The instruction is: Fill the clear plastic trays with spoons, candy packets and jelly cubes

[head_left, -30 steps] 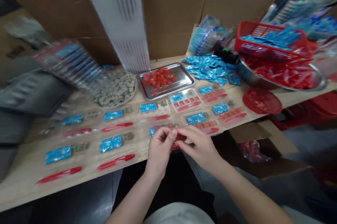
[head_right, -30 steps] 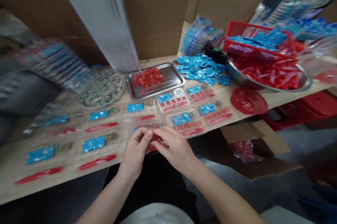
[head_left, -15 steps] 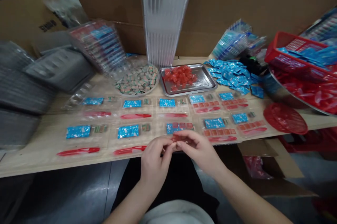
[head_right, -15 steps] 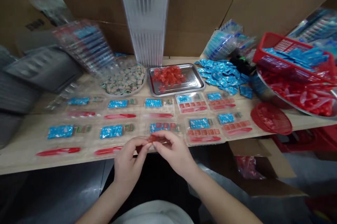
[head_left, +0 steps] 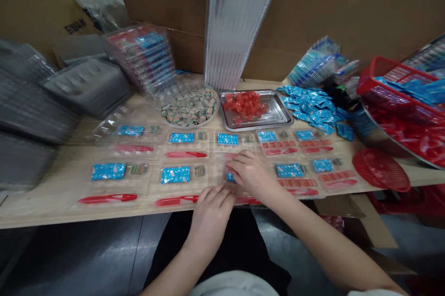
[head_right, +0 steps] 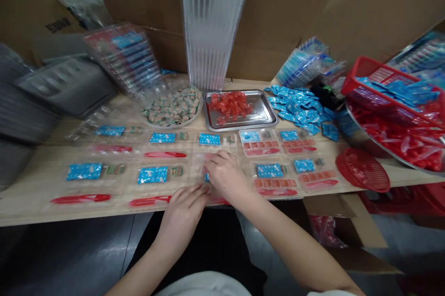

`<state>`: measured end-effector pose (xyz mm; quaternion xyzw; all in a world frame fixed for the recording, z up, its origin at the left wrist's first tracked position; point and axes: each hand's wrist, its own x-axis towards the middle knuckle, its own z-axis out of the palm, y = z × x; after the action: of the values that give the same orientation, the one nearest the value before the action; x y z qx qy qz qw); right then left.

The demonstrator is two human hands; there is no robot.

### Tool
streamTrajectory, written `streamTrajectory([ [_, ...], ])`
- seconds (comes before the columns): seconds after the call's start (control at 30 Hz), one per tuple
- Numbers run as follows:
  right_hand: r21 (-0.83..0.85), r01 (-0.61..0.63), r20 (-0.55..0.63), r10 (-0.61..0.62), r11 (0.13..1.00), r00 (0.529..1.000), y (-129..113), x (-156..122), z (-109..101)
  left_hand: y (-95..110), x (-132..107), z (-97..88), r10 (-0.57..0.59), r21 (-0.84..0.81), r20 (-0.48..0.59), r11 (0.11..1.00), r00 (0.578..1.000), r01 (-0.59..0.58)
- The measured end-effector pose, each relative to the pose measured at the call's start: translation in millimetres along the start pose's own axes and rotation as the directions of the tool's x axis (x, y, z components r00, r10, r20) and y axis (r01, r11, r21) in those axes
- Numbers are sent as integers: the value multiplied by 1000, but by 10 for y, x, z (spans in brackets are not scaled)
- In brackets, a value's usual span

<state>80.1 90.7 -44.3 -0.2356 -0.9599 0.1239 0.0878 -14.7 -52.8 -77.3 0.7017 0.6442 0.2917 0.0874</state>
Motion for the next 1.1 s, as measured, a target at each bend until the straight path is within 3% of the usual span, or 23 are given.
streamTrajectory([
  [0.2,-86,-4,29,7,996,1000,-14,-34,-91,-31,37,1,-10,-6,-39,1000,999,10],
  [0.3,29,-60,-10,60,998,998,279,175,-175,-44,40,10,-18,-20,-30,1000,999,17],
  [0.43,30,-354,-132,355,935,925,854,717,-159,-50,25,38,-16,-20,-26,1000,1000,16],
  [0.53,-11,-385,-105,382,923,918,1140,962,-58,-34,-3,33,-10,-26,-39,1000,999,9],
  [0.6,114,-390,-151,404,914,902,1193,943,-31,-19,6,-22,1,-76,-58,997,998,-6],
  [0.67,343,-356,-187,435,869,881,1122,804,-77,-14,84,-121,-42,-185,-98,982,994,23],
  [0.77,608,-214,-124,357,765,926,802,506,-257,-40,363,-279,-302,-453,-146,867,942,208],
  [0.83,664,-146,-68,254,733,965,520,320,-390,-68,593,-332,-486,-682,-105,670,868,293],
  [0.93,686,-132,-2,183,716,983,175,98,-511,-77,808,-314,-532,-876,56,380,845,297],
  [1.03,722,-168,36,206,671,978,42,-66,-537,-50,790,-241,-553,-893,74,333,830,302],
  [1.1,772,-224,90,247,596,965,46,-153,-534,-50,716,-216,-615,-889,32,342,788,303],
])
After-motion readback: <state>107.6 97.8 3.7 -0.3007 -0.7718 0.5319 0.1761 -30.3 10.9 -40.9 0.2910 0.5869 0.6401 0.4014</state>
